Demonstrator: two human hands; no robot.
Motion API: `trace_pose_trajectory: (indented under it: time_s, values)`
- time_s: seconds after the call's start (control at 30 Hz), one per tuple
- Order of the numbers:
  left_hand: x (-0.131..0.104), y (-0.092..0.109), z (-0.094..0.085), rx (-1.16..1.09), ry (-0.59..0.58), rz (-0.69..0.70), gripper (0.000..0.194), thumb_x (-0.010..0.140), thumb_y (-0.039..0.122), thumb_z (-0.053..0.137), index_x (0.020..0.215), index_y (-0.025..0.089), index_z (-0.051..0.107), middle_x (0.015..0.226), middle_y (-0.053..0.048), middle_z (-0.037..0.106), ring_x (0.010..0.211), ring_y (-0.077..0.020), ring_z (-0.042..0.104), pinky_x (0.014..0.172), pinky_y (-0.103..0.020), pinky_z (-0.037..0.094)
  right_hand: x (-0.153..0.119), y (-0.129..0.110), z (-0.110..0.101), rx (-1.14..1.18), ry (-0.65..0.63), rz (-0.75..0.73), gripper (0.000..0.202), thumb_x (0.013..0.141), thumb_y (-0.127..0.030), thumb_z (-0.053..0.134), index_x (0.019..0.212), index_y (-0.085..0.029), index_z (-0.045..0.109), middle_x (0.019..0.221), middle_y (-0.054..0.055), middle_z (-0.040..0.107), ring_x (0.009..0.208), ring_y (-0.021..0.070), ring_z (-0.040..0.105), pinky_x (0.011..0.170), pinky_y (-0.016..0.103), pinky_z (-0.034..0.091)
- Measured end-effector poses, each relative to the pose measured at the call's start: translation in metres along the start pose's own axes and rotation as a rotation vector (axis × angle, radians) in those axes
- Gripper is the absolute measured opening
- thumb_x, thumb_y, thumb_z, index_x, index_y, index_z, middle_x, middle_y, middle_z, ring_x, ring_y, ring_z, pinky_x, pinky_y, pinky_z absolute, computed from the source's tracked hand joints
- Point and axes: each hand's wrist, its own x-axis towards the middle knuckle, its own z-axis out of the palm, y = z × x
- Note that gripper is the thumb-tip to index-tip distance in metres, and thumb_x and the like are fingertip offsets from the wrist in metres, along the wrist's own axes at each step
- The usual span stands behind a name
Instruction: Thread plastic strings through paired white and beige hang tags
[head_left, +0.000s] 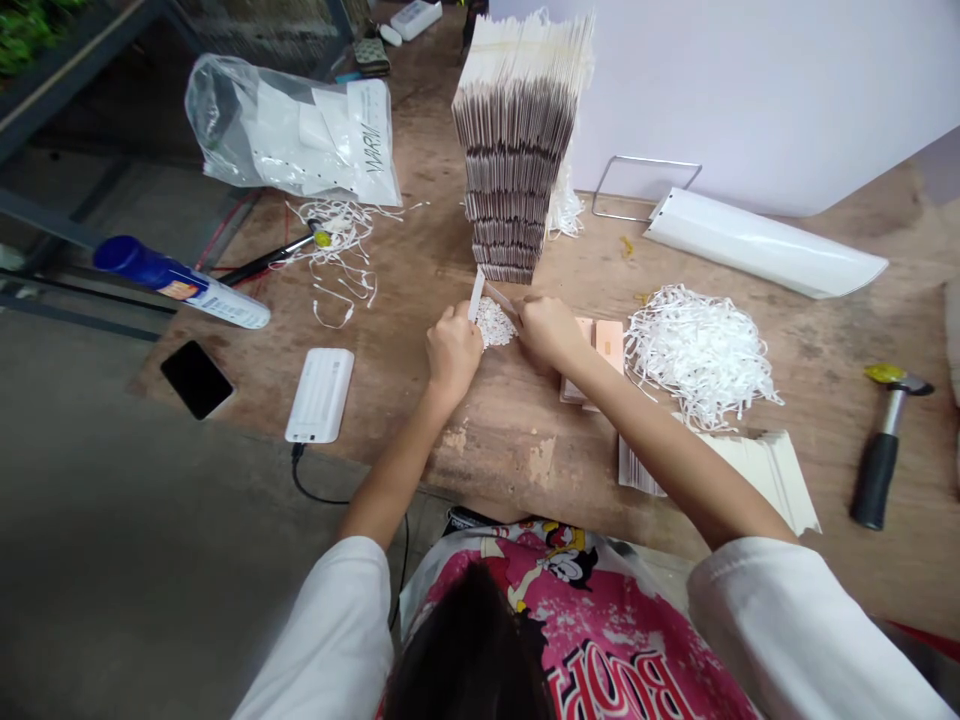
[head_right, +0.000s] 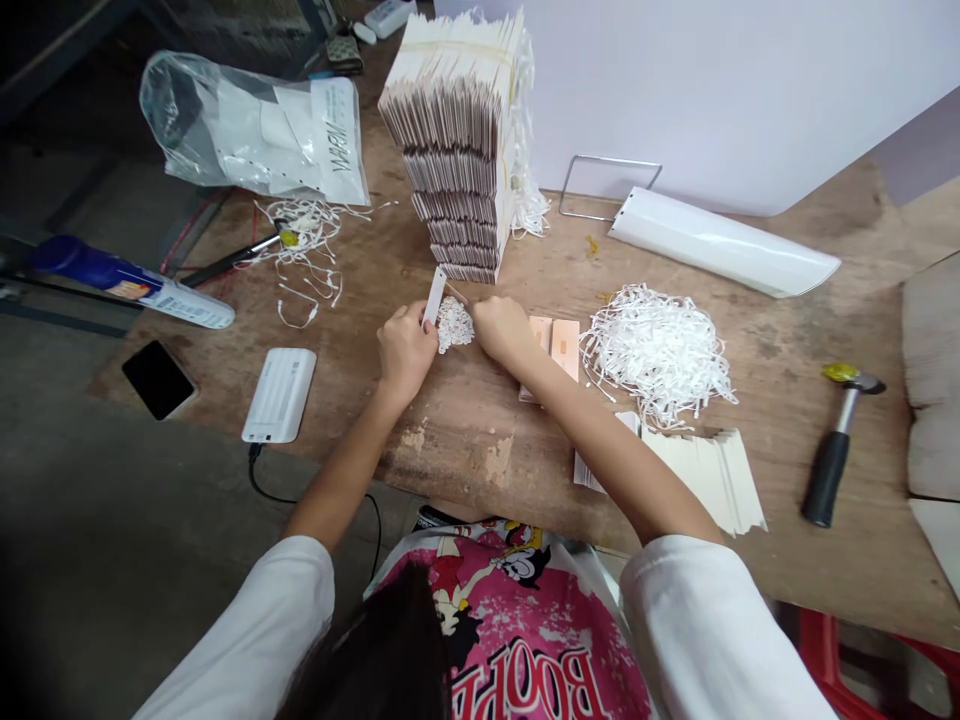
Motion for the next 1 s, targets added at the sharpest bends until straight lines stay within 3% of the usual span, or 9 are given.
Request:
trace_pose_trajectory:
  time_s: [0.13,0.2,0.27,0.3,0.43,0.6,0.7,0.83,1.0]
  values:
    - [-0.006,-0.015,-0.009,-0.424,-0.007,-0.103,0.026,0.082,0.015,0.056,0.106,0.016,0.069,0.087,-0.005,0.072,0.077,-0.017,0.068,0.076,-0.026,0.052,-0.022,0.012,-0.014,0.045,0.103,0.065,0.036,0.094,-0.023,0.04,0.12,-0.015,0.063,0.099,0.014,0.072,0.085,0.0247,0.068,0.071,0.029,0.044]
    - [-0.018,-0.02,-0.014,-0.572,-0.059,-0.157,0.026,0.08,0.016,0.059,0.104,0.014,0.069,0.081,-0.004,0.072,0.071,-0.0148,0.068,0.068,-0.023,0.052,-0.042,0.02,-0.023,0.217,0.216,0.108,0.033,0.092,-0.023,0.045,0.117,-0.016,0.065,0.092,0.009,0.073,0.08,0.0208,0.068,0.072,0.028,0.047]
    - [-0.039,-0.02,-0.018,-0.568,-0.026,-0.158,0.026,0.082,0.017,0.058,0.104,0.013,0.069,0.083,-0.005,0.071,0.071,-0.0143,0.067,0.067,-0.022,0.052,-0.07,0.027,-0.031,0.462,0.376,0.152,0.025,0.087,-0.024,0.051,0.104,-0.016,0.068,0.087,0.006,0.073,0.075,0.0176,0.068,0.069,0.026,0.05]
    - [-0.054,-0.018,-0.019,-0.523,0.045,-0.124,0.025,0.084,0.018,0.056,0.105,0.014,0.069,0.086,-0.006,0.071,0.073,-0.014,0.066,0.069,-0.022,0.051,-0.086,0.03,-0.035,0.549,0.455,0.176,0.021,0.085,-0.025,0.054,0.099,-0.016,0.069,0.085,0.005,0.072,0.073,0.0169,0.067,0.066,0.026,0.051]
    - [-0.119,0.001,-0.008,-0.213,0.131,0.072,0.03,0.091,0.02,0.048,0.108,0.022,0.073,0.08,-0.007,0.067,0.074,-0.0166,0.062,0.07,-0.026,0.047,-0.159,0.03,-0.038,0.554,0.622,0.264,0.011,0.085,-0.026,0.061,0.087,-0.021,0.07,0.079,0.002,0.07,0.065,0.0162,0.064,0.062,0.029,0.053]
    - [-0.184,0.018,0.018,-0.21,0.052,0.226,0.035,0.09,0.011,0.048,0.109,0.026,0.073,0.081,-0.008,0.065,0.079,-0.0183,0.06,0.074,-0.029,0.046,-0.232,0.015,-0.01,0.419,0.658,0.243,0.019,0.086,-0.017,0.061,0.096,-0.029,0.072,0.09,0.005,0.068,0.081,0.0206,0.065,0.073,0.038,0.053]
    - [-0.21,0.024,0.027,-0.232,-0.004,0.281,0.035,0.09,0.01,0.049,0.111,0.026,0.071,0.081,-0.008,0.065,0.08,-0.0195,0.058,0.074,-0.03,0.047,-0.257,0.006,0.011,0.388,0.722,0.271,0.023,0.084,-0.013,0.063,0.096,-0.029,0.073,0.086,0.005,0.06,0.073,0.0177,0.058,0.062,0.033,0.05]
    - [-0.232,0.033,0.032,-0.253,-0.029,0.331,0.031,0.088,0.009,0.051,0.107,0.022,0.072,0.082,-0.009,0.065,0.08,-0.0212,0.059,0.075,-0.033,0.048,-0.272,-0.003,0.031,0.407,0.702,0.239,0.026,0.084,-0.009,0.063,0.097,-0.028,0.074,0.075,0.003,0.053,0.066,0.0155,0.052,0.056,0.029,0.047]
    - [-0.247,0.03,0.023,-0.359,-0.053,0.301,0.037,0.086,0.017,0.058,0.122,0.018,0.063,0.101,-0.012,0.066,0.095,-0.0233,0.061,0.086,-0.034,0.05,-0.268,-0.012,0.046,0.436,0.648,0.188,0.028,0.087,-0.01,0.058,0.099,-0.03,0.074,0.083,0.005,0.064,0.079,0.0186,0.057,0.069,0.034,0.052]
